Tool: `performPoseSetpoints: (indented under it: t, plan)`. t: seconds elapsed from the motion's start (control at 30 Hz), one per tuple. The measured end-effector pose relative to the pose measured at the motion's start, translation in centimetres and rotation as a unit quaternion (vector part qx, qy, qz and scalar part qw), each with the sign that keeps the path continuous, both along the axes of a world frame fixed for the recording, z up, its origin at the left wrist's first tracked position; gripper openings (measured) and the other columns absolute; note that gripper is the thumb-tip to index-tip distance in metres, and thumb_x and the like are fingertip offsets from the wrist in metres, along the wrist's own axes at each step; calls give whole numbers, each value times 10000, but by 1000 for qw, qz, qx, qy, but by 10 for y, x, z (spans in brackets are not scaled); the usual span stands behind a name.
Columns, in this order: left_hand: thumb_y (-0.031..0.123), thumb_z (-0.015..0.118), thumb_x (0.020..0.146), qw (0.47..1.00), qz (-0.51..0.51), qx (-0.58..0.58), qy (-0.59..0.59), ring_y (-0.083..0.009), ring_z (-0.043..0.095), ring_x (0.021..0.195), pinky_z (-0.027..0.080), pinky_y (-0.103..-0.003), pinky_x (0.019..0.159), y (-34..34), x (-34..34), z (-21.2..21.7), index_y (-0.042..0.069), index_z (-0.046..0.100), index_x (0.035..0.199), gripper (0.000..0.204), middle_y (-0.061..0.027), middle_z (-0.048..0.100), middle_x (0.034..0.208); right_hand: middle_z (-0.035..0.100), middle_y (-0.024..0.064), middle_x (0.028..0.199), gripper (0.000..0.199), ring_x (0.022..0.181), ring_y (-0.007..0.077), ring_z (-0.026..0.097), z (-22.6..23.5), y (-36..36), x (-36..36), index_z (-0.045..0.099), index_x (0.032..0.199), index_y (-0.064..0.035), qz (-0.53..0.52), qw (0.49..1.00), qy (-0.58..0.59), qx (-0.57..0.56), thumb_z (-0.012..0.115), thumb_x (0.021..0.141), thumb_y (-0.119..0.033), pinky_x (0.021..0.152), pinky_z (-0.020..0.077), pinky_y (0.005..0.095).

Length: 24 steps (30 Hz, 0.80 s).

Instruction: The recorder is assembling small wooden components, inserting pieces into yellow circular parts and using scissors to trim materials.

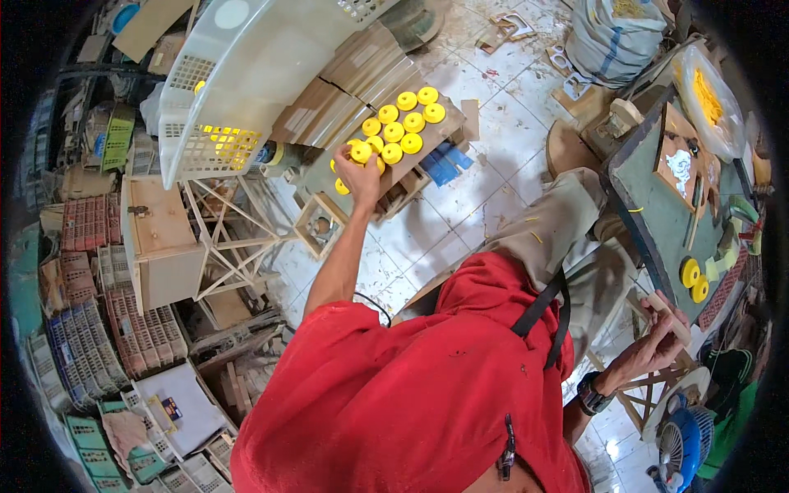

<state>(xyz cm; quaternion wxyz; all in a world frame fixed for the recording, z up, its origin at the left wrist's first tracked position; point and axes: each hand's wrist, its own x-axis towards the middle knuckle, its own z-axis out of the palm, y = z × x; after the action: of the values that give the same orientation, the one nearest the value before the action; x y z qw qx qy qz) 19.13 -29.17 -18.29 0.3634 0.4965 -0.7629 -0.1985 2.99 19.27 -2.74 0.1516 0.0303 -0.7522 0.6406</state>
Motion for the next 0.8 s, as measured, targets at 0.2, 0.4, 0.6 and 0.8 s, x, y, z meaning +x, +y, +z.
performPoseSetpoints:
  t: [0.2, 0.4, 0.6, 0.8]
  plan:
    - [103, 751, 712, 999, -46, -5, -8, -315, 537, 1022, 414, -399, 915, -27, -16, 2, -17, 450, 1166, 557, -179, 536, 1089, 631, 277, 986, 233, 802, 280, 656, 6, -10, -1, 465, 1084, 22, 50, 999, 11, -2, 543, 959, -159, 745, 549, 359]
    - [110, 758, 710, 997, -72, 32, -15, -308, 557, 1016, 432, -395, 903, -32, -32, -5, -12, 453, 1170, 565, -185, 550, 1096, 626, 264, 990, 212, 835, 289, 651, 11, -7, 5, 471, 1085, 23, 53, 998, 39, -3, 525, 964, -143, 731, 554, 359]
    - [78, 767, 669, 990, -125, 65, 7, -352, 515, 1046, 406, -420, 916, -49, -37, -17, -8, 467, 1159, 580, -200, 528, 1117, 620, 252, 999, 218, 890, 299, 645, 9, -3, 11, 482, 1085, 29, 60, 998, 23, -11, 531, 960, -144, 740, 558, 369]
    - [113, 760, 690, 976, -205, 33, 68, -362, 458, 1130, 346, -440, 994, -31, -49, -1, -41, 458, 1211, 621, -213, 506, 1169, 630, 253, 1004, 192, 873, 311, 648, -4, -9, 7, 486, 1076, 25, 23, 996, 45, -73, 563, 920, -58, 777, 543, 400]
